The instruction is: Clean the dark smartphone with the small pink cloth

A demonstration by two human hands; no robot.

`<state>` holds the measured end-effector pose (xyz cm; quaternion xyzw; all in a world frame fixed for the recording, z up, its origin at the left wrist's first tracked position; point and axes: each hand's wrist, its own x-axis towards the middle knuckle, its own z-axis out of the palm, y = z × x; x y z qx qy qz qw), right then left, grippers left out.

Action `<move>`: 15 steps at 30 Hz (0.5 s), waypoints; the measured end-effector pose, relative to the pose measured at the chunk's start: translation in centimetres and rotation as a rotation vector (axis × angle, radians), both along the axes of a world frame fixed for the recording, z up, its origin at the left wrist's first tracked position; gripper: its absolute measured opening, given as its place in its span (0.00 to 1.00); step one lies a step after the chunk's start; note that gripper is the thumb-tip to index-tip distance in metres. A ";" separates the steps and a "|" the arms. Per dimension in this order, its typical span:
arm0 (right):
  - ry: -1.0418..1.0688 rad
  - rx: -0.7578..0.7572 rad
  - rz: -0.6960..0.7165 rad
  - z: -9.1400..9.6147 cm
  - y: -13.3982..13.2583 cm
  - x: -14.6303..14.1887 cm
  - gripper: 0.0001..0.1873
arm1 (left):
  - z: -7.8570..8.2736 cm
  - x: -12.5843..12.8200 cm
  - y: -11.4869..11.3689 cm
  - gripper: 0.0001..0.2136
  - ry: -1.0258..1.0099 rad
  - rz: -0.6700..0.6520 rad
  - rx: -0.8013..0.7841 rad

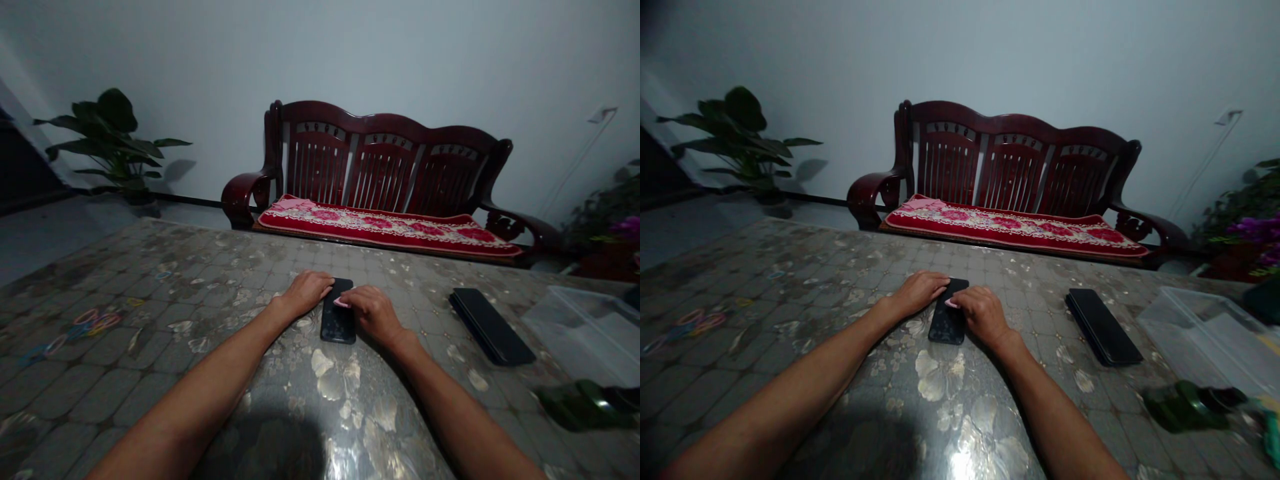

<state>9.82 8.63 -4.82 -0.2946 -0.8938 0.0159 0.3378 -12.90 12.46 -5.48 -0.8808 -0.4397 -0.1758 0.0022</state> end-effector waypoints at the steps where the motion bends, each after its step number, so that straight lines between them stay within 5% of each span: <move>1: -0.009 -0.003 0.014 -0.1 -0.1 -0.1 0.16 | 0.0 0.0 0.0 0.10 0.001 0.000 -0.001; 8: -0.133 -0.055 -0.092 0.0 -1.1 -0.2 0.13 | -0.3 0.0 0.1 0.10 -0.018 0.006 0.004; 15: -0.108 -0.063 0.118 0.5 -1.7 0.0 0.17 | -0.1 0.0 0.0 0.10 -0.018 0.000 -0.002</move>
